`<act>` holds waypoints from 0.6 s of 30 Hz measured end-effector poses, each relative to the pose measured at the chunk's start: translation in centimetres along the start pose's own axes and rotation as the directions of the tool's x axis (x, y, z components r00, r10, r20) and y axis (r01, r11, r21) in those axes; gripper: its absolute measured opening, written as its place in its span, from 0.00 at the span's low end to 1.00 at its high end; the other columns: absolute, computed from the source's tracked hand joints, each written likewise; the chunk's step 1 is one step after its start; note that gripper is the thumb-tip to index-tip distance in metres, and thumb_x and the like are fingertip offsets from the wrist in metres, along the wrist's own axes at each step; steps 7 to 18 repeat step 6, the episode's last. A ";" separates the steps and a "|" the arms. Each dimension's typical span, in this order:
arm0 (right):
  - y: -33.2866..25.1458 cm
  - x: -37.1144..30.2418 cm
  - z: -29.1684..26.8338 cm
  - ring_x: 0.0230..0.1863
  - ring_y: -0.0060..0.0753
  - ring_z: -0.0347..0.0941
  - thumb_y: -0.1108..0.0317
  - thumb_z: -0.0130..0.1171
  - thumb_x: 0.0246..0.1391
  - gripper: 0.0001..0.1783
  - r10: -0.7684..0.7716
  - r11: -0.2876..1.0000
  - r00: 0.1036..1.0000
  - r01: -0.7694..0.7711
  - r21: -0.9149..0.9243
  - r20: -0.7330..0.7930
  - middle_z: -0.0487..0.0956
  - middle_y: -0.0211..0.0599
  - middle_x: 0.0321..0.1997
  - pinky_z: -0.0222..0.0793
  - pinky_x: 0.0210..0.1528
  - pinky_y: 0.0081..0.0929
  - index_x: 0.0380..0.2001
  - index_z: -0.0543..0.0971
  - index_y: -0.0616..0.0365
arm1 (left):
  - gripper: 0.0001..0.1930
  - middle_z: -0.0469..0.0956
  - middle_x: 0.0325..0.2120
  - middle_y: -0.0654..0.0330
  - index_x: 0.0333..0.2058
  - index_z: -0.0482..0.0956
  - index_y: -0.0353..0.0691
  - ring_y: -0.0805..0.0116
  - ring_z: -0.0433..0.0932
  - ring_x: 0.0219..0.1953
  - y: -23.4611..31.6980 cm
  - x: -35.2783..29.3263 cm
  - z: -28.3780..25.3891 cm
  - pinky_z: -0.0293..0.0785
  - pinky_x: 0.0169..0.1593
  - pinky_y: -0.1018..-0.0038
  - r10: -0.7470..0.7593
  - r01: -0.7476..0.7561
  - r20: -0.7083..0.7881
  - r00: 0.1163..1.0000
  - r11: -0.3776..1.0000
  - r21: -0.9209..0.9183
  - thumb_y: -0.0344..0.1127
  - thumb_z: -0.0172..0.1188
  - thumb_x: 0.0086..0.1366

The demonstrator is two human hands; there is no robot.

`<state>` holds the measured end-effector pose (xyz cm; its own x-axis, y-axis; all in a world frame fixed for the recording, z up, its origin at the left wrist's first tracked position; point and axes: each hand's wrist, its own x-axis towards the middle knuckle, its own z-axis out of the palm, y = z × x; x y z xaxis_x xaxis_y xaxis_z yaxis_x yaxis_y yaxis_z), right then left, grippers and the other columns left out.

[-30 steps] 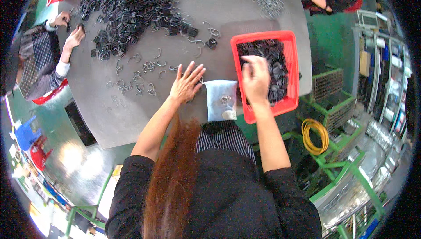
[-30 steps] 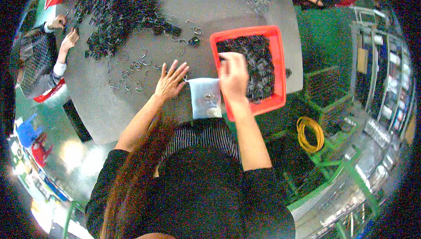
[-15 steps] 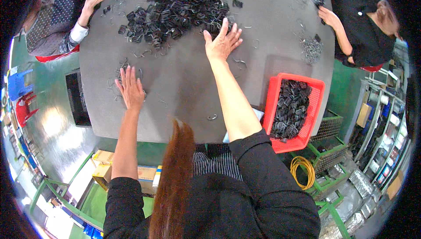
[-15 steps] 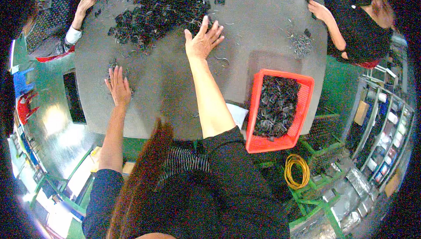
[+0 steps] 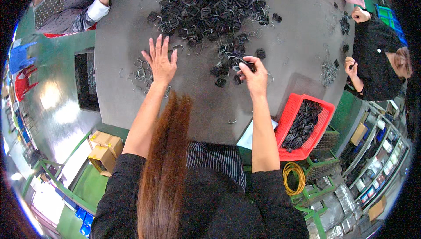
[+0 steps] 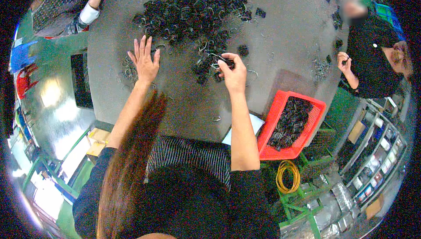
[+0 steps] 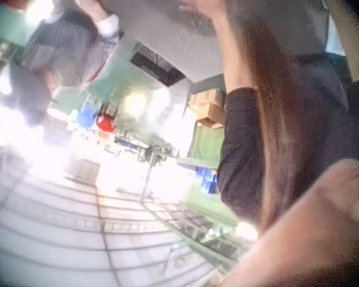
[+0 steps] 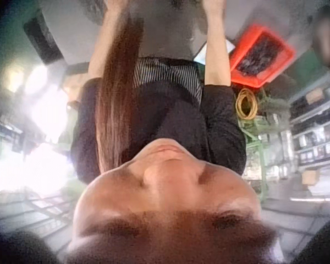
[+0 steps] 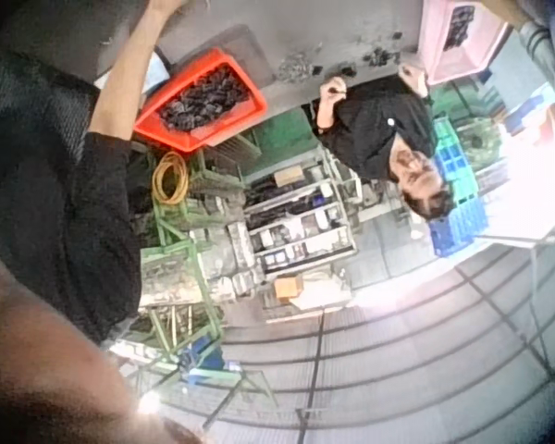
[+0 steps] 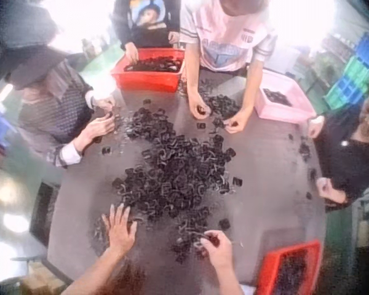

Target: The person sorts through a large pile of black plastic buckles and components on a metal table, picking them up by hand and placing them into a red bin.

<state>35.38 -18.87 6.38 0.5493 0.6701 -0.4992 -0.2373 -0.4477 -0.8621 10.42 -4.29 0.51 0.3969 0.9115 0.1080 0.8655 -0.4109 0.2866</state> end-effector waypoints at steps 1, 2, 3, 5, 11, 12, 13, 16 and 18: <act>-0.6 -0.4 -0.1 0.24 0.20 0.73 0.74 0.58 0.50 0.10 -0.014 0.993 1.000 0.015 0.120 -0.010 0.75 0.30 0.33 0.69 0.18 0.15 0.38 0.75 0.58 | 0.27 0.52 0.63 0.67 0.61 0.58 0.54 0.60 0.42 0.67 -0.7 -0.2 -0.1 0.31 0.63 0.45 -0.023 0.023 0.006 1.000 0.999 0.037 0.45 0.49 0.63; -1.1 -0.2 -0.3 0.24 0.21 0.74 0.74 0.58 0.50 0.10 -0.055 0.998 0.998 0.056 0.024 -0.033 0.75 0.31 0.33 0.71 0.20 0.18 0.37 0.75 0.59 | 0.26 0.52 0.63 0.68 0.61 0.58 0.54 0.60 0.43 0.67 -1.5 0.0 0.0 0.31 0.63 0.45 -0.028 0.029 -0.008 1.000 0.999 0.027 0.44 0.48 0.63; -0.9 0.2 -1.0 0.25 0.22 0.75 0.74 0.58 0.50 0.10 -0.039 0.999 0.999 0.038 -0.029 -0.008 0.76 0.33 0.33 0.72 0.21 0.18 0.38 0.75 0.58 | 0.26 0.53 0.63 0.68 0.61 0.57 0.55 0.61 0.44 0.67 -1.8 0.3 0.3 0.31 0.63 0.45 -0.032 0.033 -0.019 0.999 0.999 0.011 0.44 0.47 0.64; -0.6 0.2 -2.7 0.26 0.24 0.76 0.74 0.56 0.52 0.12 0.010 1.000 1.000 -0.009 -0.029 0.005 0.76 0.36 0.35 0.73 0.21 0.19 0.42 0.73 0.57 | 0.24 0.54 0.63 0.68 0.61 0.57 0.55 0.63 0.46 0.66 -2.3 -0.3 0.4 0.32 0.63 0.45 -0.036 0.035 -0.030 0.999 0.999 -0.028 0.40 0.45 0.65; -0.9 -0.1 -3.3 0.26 0.26 0.76 0.74 0.54 0.53 0.14 0.036 0.999 0.999 -0.036 0.030 0.004 0.77 0.38 0.36 0.73 0.22 0.19 0.45 0.71 0.56 | 0.24 0.54 0.63 0.68 0.61 0.57 0.55 0.63 0.46 0.66 -2.3 -0.3 0.4 0.32 0.63 0.45 -0.043 0.042 -0.032 0.999 0.999 -0.029 0.40 0.45 0.65; -0.9 -0.1 -3.3 0.26 0.26 0.76 0.74 0.54 0.53 0.14 0.036 0.999 0.999 -0.036 0.030 0.004 0.77 0.38 0.36 0.73 0.22 0.19 0.45 0.71 0.56 | 0.24 0.54 0.63 0.68 0.61 0.57 0.55 0.63 0.46 0.66 -2.3 -0.3 0.4 0.32 0.63 0.45 -0.043 0.042 -0.032 0.999 0.999 -0.029 0.40 0.45 0.65; -0.9 -0.1 -3.3 0.26 0.26 0.76 0.74 0.54 0.53 0.14 0.036 0.999 0.999 -0.036 0.030 0.004 0.77 0.38 0.36 0.73 0.22 0.19 0.45 0.71 0.56 | 0.24 0.54 0.63 0.68 0.61 0.57 0.55 0.63 0.46 0.66 -2.3 -0.3 0.4 0.32 0.63 0.45 -0.043 0.042 -0.032 0.999 0.999 -0.029 0.40 0.45 0.65; -0.9 -0.1 -3.3 0.26 0.26 0.76 0.74 0.54 0.53 0.14 0.036 0.999 0.999 -0.036 0.030 0.004 0.77 0.38 0.36 0.73 0.22 0.19 0.45 0.71 0.56 | 0.24 0.54 0.63 0.68 0.61 0.57 0.55 0.63 0.46 0.66 -2.3 -0.3 0.4 0.32 0.63 0.45 -0.043 0.042 -0.032 0.999 0.999 -0.029 0.40 0.45 0.65; -0.9 -0.1 -3.3 0.26 0.26 0.76 0.74 0.54 0.53 0.14 0.036 0.999 0.999 -0.036 0.030 0.004 0.77 0.38 0.36 0.73 0.22 0.19 0.45 0.71 0.56 | 0.24 0.54 0.63 0.68 0.61 0.57 0.55 0.63 0.46 0.66 -2.3 -0.3 0.4 0.32 0.63 0.45 -0.043 0.042 -0.032 0.999 0.999 -0.029 0.40 0.45 0.65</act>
